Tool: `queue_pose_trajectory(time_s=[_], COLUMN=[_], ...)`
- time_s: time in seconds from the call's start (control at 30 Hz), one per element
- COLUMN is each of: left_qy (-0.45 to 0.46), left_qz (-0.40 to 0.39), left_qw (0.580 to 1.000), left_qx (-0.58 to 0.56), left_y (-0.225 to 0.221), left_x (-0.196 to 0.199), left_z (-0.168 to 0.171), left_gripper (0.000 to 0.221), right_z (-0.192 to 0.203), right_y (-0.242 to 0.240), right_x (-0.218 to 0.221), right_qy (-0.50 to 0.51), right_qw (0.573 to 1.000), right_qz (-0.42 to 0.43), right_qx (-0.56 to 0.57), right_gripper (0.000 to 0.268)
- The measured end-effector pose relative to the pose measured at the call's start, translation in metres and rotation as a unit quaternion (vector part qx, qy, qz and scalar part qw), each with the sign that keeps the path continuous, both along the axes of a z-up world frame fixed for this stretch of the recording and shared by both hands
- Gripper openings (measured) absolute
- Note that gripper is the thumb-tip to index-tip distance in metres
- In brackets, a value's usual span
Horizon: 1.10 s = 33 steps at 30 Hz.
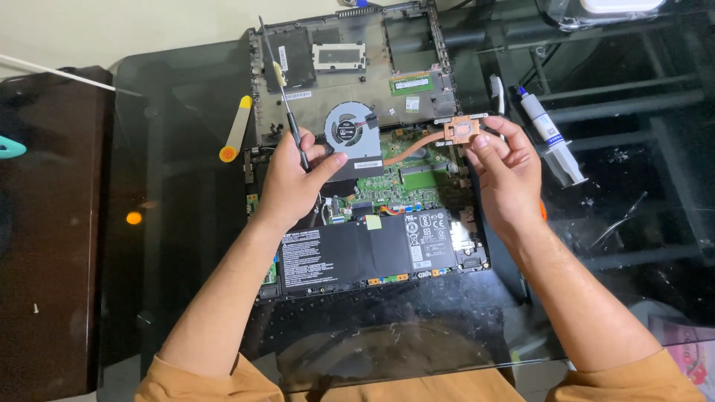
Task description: Disassembling a laptop by removing the battery, cooling fan, and disconnecting internal cables.
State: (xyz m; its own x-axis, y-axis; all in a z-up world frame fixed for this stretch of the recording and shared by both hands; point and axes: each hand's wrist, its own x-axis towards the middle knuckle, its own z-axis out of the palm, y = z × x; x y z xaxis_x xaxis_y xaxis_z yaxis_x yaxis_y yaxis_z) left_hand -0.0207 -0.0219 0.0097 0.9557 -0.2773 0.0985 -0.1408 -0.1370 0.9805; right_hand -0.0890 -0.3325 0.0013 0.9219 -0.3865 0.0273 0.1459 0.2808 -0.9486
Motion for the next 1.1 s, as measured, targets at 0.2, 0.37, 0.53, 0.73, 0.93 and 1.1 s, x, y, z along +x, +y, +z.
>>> queue_pose_trajectory(time_s=[0.2, 0.37, 0.53, 0.73, 0.93, 1.1], left_qy=[0.085, 0.096, 0.025, 0.033, 0.038, 0.046], left_qz=[0.052, 0.115, 0.148, 0.152, 0.175, 0.156], left_qw=[0.991, 0.978, 0.986, 0.987, 0.984, 0.987], left_qx=[-0.089, -0.148, -0.076, -0.04, -0.018, -0.016], left_y=[-0.004, -0.009, 0.024, 0.027, 0.027, 0.029], left_x=[0.007, 0.007, 0.057, 0.102, 0.139, 0.151], left_z=[-0.015, 0.027, -0.006, -0.012, -0.03, -0.032], left_gripper=[0.041, 0.041, 0.042, 0.039, 0.041, 0.038], right_z=[0.0, -0.006, -0.001, 0.005, -0.004, -0.001], right_y=[-0.003, -0.014, -0.01, -0.008, -0.008, -0.006], right_x=[0.004, 0.008, 0.008, 0.002, 0.002, 0.002], right_qy=[-0.004, -0.009, -0.049, -0.066, -0.056, -0.048], right_qw=[1.0, 1.0, 0.973, 0.948, 0.946, 0.948], right_qz=[0.025, 0.005, -0.001, 0.001, 0.01, 0.016], right_qx=[0.011, -0.021, -0.226, -0.313, -0.318, -0.314], right_gripper=[0.033, 0.025, 0.014, 0.008, 0.004, 0.005])
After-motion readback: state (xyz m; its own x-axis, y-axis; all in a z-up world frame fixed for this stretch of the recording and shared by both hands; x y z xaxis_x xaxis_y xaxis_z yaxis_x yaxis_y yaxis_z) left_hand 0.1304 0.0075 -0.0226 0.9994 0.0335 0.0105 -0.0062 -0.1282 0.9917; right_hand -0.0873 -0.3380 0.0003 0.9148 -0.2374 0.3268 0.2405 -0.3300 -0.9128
